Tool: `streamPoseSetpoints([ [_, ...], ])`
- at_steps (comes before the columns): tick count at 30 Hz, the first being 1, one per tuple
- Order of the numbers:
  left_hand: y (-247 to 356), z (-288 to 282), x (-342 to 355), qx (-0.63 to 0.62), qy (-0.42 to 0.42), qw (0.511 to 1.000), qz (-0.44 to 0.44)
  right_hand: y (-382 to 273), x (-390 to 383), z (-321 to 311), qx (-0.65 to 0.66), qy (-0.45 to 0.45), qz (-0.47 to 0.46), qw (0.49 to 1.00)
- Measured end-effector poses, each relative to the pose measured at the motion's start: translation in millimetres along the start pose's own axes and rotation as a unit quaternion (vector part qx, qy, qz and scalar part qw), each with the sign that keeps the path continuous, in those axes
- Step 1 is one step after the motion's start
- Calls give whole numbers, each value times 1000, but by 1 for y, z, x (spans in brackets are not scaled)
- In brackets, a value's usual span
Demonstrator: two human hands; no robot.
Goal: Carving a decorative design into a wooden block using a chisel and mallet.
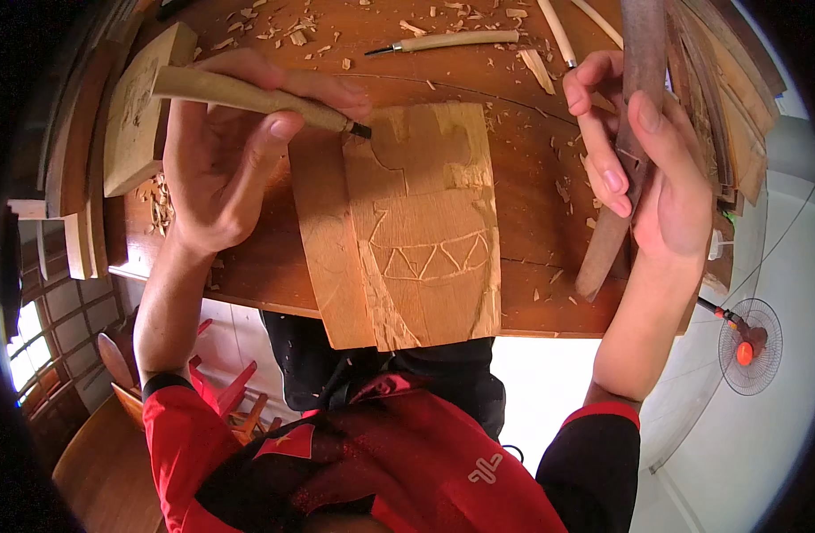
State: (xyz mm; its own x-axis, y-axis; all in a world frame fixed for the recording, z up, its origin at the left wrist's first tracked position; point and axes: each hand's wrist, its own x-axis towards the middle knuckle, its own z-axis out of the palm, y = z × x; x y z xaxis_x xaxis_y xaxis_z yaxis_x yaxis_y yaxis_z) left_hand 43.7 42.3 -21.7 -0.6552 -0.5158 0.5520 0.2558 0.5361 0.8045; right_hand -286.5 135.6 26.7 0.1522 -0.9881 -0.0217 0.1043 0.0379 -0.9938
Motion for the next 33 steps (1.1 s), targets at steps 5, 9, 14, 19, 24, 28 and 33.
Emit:
streamPoseSetpoints([
  [5, 2, 3, -4, 10, 16, 1000, -3, -1, -1, 3, -5, 2, -4, 1000],
  [9, 2, 3, -6, 9, 28, 999, -14, 0, -2, 1, -6, 5, -8, 1000],
  [14, 1, 7, -7, -13, 44, 999, -29, 0, -2, 3, -5, 7, -8, 1000],
  [19, -3, 9, -6, -14, 37, 999, -7, 1, -2, 3, -6, 0, -7, 1000],
  [24, -6, 7, -7, 3, 0, 1000, 19, 0, -3, 10, -31, 5, -14, 999],
  [28, -12, 10, 4, 99, 29, 994, 28, -6, -2, 45, 10, -16, 12, 1000],
  [33, 19, 5, 17, 192, -31, 979, -52, -46, -26, 66, -220, 136, -64, 964],
])
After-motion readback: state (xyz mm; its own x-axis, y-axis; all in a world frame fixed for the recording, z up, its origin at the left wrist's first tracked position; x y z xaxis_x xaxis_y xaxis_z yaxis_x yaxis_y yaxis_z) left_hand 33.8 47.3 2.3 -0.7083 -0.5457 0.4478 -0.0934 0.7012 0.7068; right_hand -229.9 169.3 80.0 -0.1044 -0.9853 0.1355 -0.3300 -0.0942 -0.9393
